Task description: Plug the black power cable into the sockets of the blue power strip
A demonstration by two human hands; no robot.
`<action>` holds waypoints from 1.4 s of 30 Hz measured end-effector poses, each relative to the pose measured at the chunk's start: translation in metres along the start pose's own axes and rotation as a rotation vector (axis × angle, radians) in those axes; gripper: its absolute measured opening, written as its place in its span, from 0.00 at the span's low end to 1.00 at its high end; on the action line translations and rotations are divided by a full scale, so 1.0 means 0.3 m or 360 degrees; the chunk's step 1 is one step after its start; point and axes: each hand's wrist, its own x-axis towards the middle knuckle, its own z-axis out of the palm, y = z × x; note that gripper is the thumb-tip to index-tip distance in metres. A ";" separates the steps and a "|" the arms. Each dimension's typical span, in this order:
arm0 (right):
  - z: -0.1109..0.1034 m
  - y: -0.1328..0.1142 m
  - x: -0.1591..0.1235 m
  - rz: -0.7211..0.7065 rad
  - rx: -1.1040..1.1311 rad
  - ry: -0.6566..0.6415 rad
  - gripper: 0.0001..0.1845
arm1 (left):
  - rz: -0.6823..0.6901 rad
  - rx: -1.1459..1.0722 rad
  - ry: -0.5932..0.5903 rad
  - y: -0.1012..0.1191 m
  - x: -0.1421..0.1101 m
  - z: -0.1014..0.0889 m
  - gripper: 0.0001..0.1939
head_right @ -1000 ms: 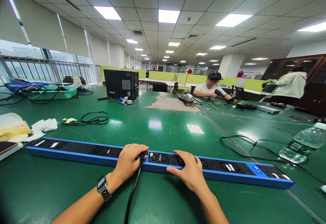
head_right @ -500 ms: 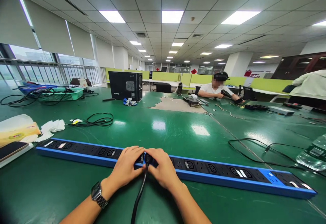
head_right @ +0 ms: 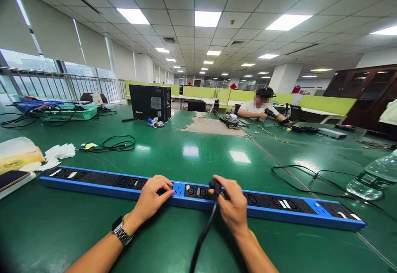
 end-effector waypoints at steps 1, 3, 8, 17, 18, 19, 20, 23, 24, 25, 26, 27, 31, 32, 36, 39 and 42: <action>-0.029 0.034 -0.005 0.0086 -0.0048 0.0047 0.19 | -0.0001 -0.0002 0.0006 0.002 0.001 0.000 0.09; -0.076 0.090 -0.015 0.0198 -0.0114 0.0162 0.21 | -0.0013 0.0018 0.0007 0.006 0.002 0.000 0.09; -0.103 0.146 -0.033 0.0324 -0.0093 0.0166 0.22 | -0.0061 0.0115 -0.0012 0.004 0.003 0.003 0.07; -0.036 0.091 -0.034 0.0184 -0.0201 -0.0428 0.19 | -0.0149 0.0052 0.0038 -0.008 -0.008 0.010 0.14; -0.036 0.092 -0.034 0.0158 -0.0227 -0.0435 0.19 | -0.0150 0.0054 0.0046 -0.009 -0.008 0.011 0.14; -0.036 0.094 -0.035 0.0133 -0.0249 -0.0434 0.19 | -0.0151 0.0058 0.0052 -0.009 -0.009 0.011 0.14; -0.036 0.099 -0.036 0.0108 -0.0264 -0.0432 0.18 | -0.0153 0.0061 0.0056 -0.010 -0.009 0.012 0.14; -0.033 0.112 -0.041 0.0062 -0.0262 -0.0404 0.19 | -0.0157 0.0058 0.0072 -0.013 -0.010 0.013 0.15; -0.030 0.114 -0.042 0.0068 -0.0257 -0.0375 0.19 | -0.0158 0.0054 0.0076 -0.014 -0.011 0.014 0.15; -0.027 0.114 -0.043 0.0080 -0.0251 -0.0342 0.20 | -0.0157 0.0050 0.0078 -0.015 -0.011 0.014 0.15; -0.023 0.113 -0.044 0.0097 -0.0247 -0.0318 0.20 | -0.0155 0.0048 0.0075 -0.016 -0.010 0.014 0.15; -0.019 0.111 -0.044 0.0116 -0.0248 -0.0307 0.20 | -0.0155 0.0048 0.0070 -0.017 -0.010 0.014 0.15; -0.009 0.101 -0.040 0.0154 -0.0295 -0.0353 0.21 | -0.0160 0.0052 0.0061 -0.016 -0.007 0.014 0.15; -0.010 0.100 -0.039 0.0162 -0.0315 -0.0344 0.21 | -0.0161 0.0052 0.0063 -0.015 -0.007 0.014 0.15; -0.023 0.108 -0.034 0.0121 -0.0328 -0.0365 0.20 | -0.0154 0.0053 0.0063 -0.014 -0.008 0.012 0.15; -0.034 0.110 -0.036 0.0091 -0.0322 -0.0402 0.19 | -0.0153 0.0045 0.0059 -0.015 -0.008 0.013 0.15; -0.036 0.109 -0.039 0.0058 -0.0294 -0.0402 0.19 | -0.0156 0.0039 0.0047 -0.017 -0.007 0.014 0.15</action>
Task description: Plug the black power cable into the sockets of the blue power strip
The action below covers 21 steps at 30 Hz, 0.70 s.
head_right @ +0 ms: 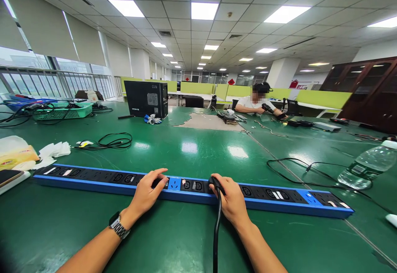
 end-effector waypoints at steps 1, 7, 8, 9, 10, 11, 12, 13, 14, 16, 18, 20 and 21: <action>0.002 -0.001 -0.001 -0.0028 0.0016 -0.0007 0.19 | -0.0003 0.0000 -0.0001 -0.001 0.000 0.000 0.15; 0.015 -0.005 -0.001 -0.0041 0.0010 0.0061 0.20 | -0.0012 0.0001 -0.0002 0.002 -0.001 -0.001 0.15; 0.016 -0.003 -0.002 -0.0037 0.0006 0.0067 0.21 | -0.0010 0.0003 -0.0002 0.003 -0.001 -0.001 0.15; 0.016 -0.001 -0.003 -0.0037 0.0005 0.0065 0.21 | -0.0008 0.0005 -0.0004 0.004 -0.002 -0.002 0.15; 0.017 0.002 -0.004 -0.0040 0.0005 0.0059 0.21 | -0.0007 0.0008 -0.0004 0.005 -0.002 -0.002 0.15; 0.017 0.006 -0.006 -0.0044 0.0005 0.0054 0.21 | -0.0008 0.0010 -0.0006 0.005 -0.002 -0.002 0.16; 0.018 0.010 -0.008 -0.0043 0.0002 0.0056 0.21 | -0.0008 0.0011 -0.0007 0.005 -0.002 -0.003 0.16; 0.020 0.014 -0.010 -0.0041 -0.0006 0.0058 0.21 | -0.0009 0.0012 -0.0006 0.005 -0.003 -0.003 0.16; 0.022 0.018 -0.012 -0.0036 -0.0019 0.0062 0.21 | -0.0008 0.0014 -0.0005 0.004 -0.003 -0.003 0.15; 0.026 0.023 -0.014 -0.0021 -0.0049 0.0058 0.21 | -0.0005 0.0018 -0.0004 0.003 -0.003 -0.003 0.15; 0.028 0.024 -0.014 -0.0005 -0.0065 0.0040 0.20 | -0.0006 0.0014 -0.0006 0.002 -0.003 -0.002 0.15; 0.028 0.019 -0.014 -0.0002 -0.0062 0.0020 0.20 | -0.0010 0.0005 -0.0013 0.002 -0.002 -0.001 0.15; 0.027 0.015 -0.014 -0.0012 -0.0057 0.0004 0.20 | -0.0012 0.0002 -0.0016 0.001 -0.001 -0.001 0.15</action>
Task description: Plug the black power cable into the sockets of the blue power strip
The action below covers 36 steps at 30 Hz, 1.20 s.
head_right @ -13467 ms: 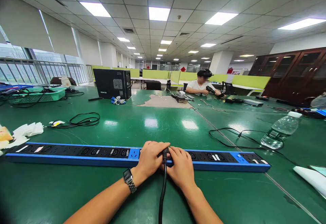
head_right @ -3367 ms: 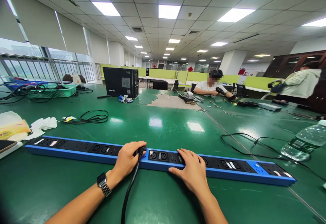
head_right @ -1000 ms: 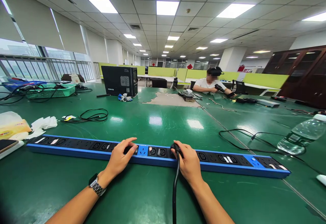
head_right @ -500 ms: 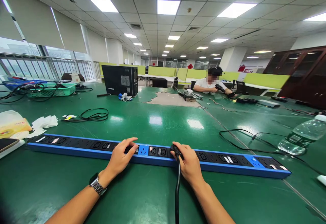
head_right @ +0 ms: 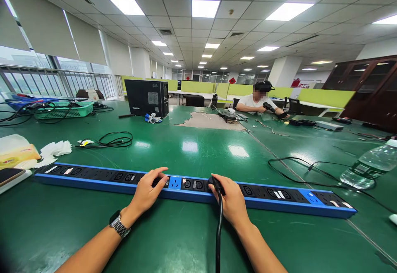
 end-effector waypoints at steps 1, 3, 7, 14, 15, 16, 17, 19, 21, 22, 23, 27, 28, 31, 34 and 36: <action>-0.002 -0.004 0.000 -0.0015 0.0001 -0.0019 0.19 | -0.0002 -0.0002 -0.0002 -0.001 0.001 0.001 0.15; -0.006 -0.014 0.002 -0.0041 -0.0013 -0.0064 0.19 | -0.0006 0.0001 -0.0006 -0.003 0.001 0.001 0.15; -0.015 -0.025 0.002 -0.0027 -0.0103 -0.0134 0.19 | 0.0017 0.0033 -0.0008 -0.003 -0.003 0.000 0.15; -0.038 -0.031 -0.005 0.0139 -0.0321 -0.0296 0.38 | 0.0321 0.0096 -0.0265 0.129 0.002 0.088 0.13; -0.040 -0.036 -0.005 0.0116 -0.0324 -0.0331 0.36 | 0.0370 0.0095 -0.0323 0.162 0.010 0.118 0.15; -0.042 -0.040 -0.005 0.0097 -0.0332 -0.0354 0.34 | 0.0404 0.0109 -0.0381 0.193 0.020 0.150 0.19; -0.043 -0.045 -0.006 0.0085 -0.0348 -0.0364 0.31 | 0.0430 0.0144 -0.0421 0.222 0.032 0.184 0.22; -0.043 -0.051 -0.006 0.0076 -0.0396 -0.0359 0.28 | 0.0485 0.0260 -0.0498 0.264 0.060 0.248 0.26; -0.040 -0.052 -0.008 0.0075 -0.0429 -0.0344 0.26 | 0.0495 0.0388 -0.0562 0.287 0.089 0.298 0.22; -0.038 -0.050 -0.009 0.0075 -0.0435 -0.0337 0.25 | 0.0488 0.0429 -0.0583 0.294 0.101 0.316 0.19; -0.036 -0.047 -0.010 0.0073 -0.0435 -0.0333 0.24 | 0.0483 0.0448 -0.0589 0.300 0.111 0.328 0.16; -0.026 -0.035 -0.012 0.0049 -0.0448 -0.0306 0.19 | 0.0561 0.0294 -0.0392 0.350 0.139 0.324 0.15; -0.024 -0.034 -0.012 0.0045 -0.0460 -0.0297 0.18 | 0.0595 0.0239 -0.0312 0.365 0.146 0.310 0.15; -0.019 -0.033 -0.012 0.0052 -0.0457 -0.0256 0.22 | 0.0613 0.0114 -0.0099 0.366 0.170 0.240 0.15; -0.015 -0.032 -0.012 0.0099 -0.0411 -0.0233 0.31 | 0.0402 0.0068 0.0124 0.247 0.175 0.120 0.16; -0.014 -0.032 -0.011 0.0138 -0.0395 -0.0244 0.34 | 0.0221 0.0111 0.0215 0.115 0.157 0.014 0.18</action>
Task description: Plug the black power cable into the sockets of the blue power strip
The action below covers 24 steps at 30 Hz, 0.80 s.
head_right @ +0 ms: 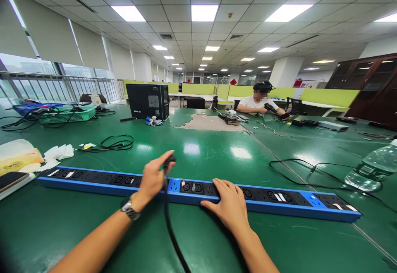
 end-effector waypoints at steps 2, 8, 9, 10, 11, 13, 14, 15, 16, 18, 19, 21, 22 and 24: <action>-0.002 -0.003 0.000 0.0028 0.0015 -0.0008 0.35 | -0.0125 0.0074 0.0003 -0.139 -0.039 -0.110 0.21; -0.014 -0.024 0.003 0.0083 0.0049 -0.0011 0.35 | -0.0244 0.0305 -0.0097 -0.353 -0.147 -0.331 0.29; -0.015 -0.025 0.003 0.0091 0.0048 -0.0017 0.35 | -0.0207 0.0289 -0.0171 -0.356 -0.155 -0.336 0.29; -0.015 -0.026 0.003 0.0098 0.0046 -0.0020 0.35 | -0.0164 0.0271 -0.0244 -0.354 -0.160 -0.332 0.28; -0.014 -0.025 0.003 0.0100 0.0044 -0.0019 0.35 | -0.0116 0.0255 -0.0309 -0.349 -0.162 -0.323 0.26; -0.012 -0.019 0.001 0.0090 0.0045 -0.0010 0.35 | -0.0026 0.0237 -0.0421 -0.334 -0.156 -0.302 0.23; -0.011 -0.016 0.000 0.0081 0.0046 -0.0008 0.34 | 0.0017 0.0235 -0.0473 -0.328 -0.150 -0.293 0.21; -0.010 -0.012 0.000 0.0073 0.0048 -0.0009 0.34 | 0.0055 0.0235 -0.0514 -0.323 -0.143 -0.288 0.19; -0.010 -0.009 -0.001 0.0069 0.0049 -0.0015 0.34 | 0.0090 0.0232 -0.0548 -0.320 -0.137 -0.288 0.18; -0.010 -0.014 0.000 0.0070 0.0062 -0.0023 0.34 | 0.0149 0.0209 -0.0602 -0.317 -0.128 -0.295 0.17; -0.010 -0.023 0.001 0.0064 0.0086 -0.0013 0.33 | 0.0168 0.0196 -0.0632 -0.318 -0.127 -0.301 0.18; -0.008 -0.062 0.005 -0.0002 0.0197 0.0032 0.30 | 0.0147 0.0204 -0.0666 -0.321 -0.132 -0.311 0.22; -0.005 -0.092 0.008 -0.0060 0.0275 0.0061 0.27 | 0.0103 0.0233 -0.0659 -0.323 -0.136 -0.314 0.27; 0.004 -0.172 0.021 -0.0192 0.0432 0.0109 0.22 | -0.0004 0.0316 -0.0604 -0.328 -0.147 -0.312 0.38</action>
